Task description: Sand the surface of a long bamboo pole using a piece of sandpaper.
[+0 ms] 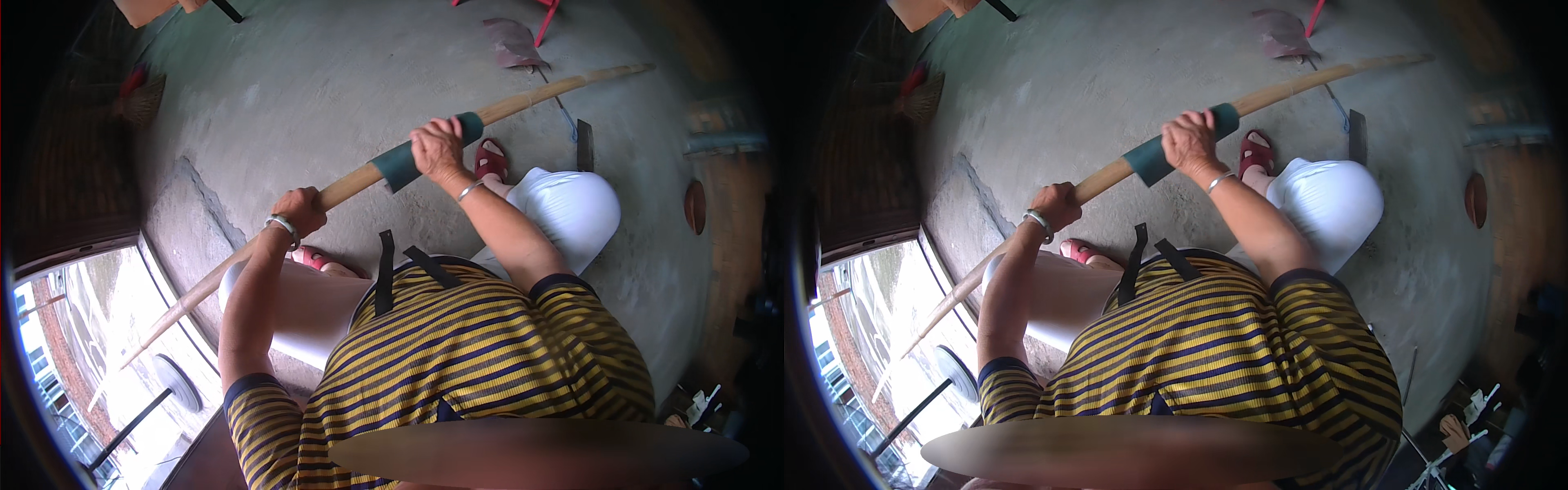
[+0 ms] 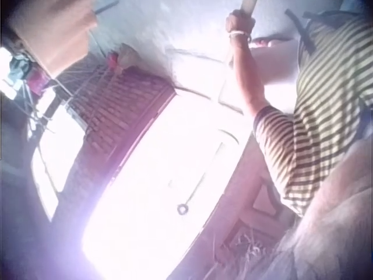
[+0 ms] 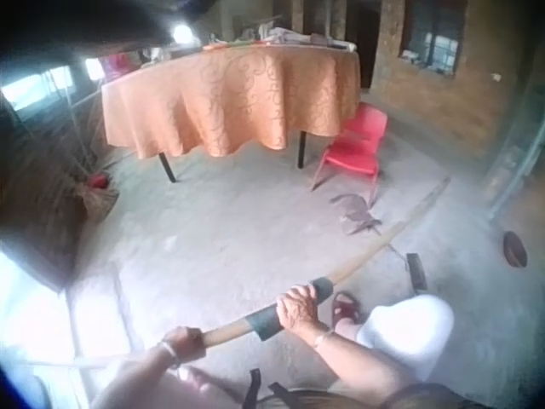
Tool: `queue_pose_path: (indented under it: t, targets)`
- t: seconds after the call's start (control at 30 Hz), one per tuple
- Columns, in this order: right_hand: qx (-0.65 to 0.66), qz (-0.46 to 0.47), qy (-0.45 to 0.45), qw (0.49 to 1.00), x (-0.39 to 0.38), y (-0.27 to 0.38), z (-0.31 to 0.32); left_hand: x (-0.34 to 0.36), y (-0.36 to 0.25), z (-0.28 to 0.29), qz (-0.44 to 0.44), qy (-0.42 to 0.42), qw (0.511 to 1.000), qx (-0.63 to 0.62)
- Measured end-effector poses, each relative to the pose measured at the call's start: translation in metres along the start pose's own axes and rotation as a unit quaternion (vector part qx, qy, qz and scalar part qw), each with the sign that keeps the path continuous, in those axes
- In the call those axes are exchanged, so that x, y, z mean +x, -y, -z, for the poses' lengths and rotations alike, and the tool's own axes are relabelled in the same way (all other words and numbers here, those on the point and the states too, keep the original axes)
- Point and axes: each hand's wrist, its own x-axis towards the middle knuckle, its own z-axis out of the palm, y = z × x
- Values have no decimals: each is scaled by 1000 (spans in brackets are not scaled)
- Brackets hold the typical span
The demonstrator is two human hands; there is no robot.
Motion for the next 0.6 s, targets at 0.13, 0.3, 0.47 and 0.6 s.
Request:
queue_pose_path:
  t: [0.13, 0.3, 0.47, 0.6]
  targets:
    - [-97, -149, 0, 984, 11, -131, 21, 8, -5, 2, 1, 15, 1000, -13]
    - [-34, 17, 59, 998, 7, 24, 0, 9, 9, -6, 25, 45, 999, 4]
    - [34, 86, 36, 995, 10, 31, 5, 2, 10, -2, 23, 57, 998, -8]
    - [-109, -130, 16, 985, 12, -125, 35, 3, 2, -3, 24, 31, 999, -1]
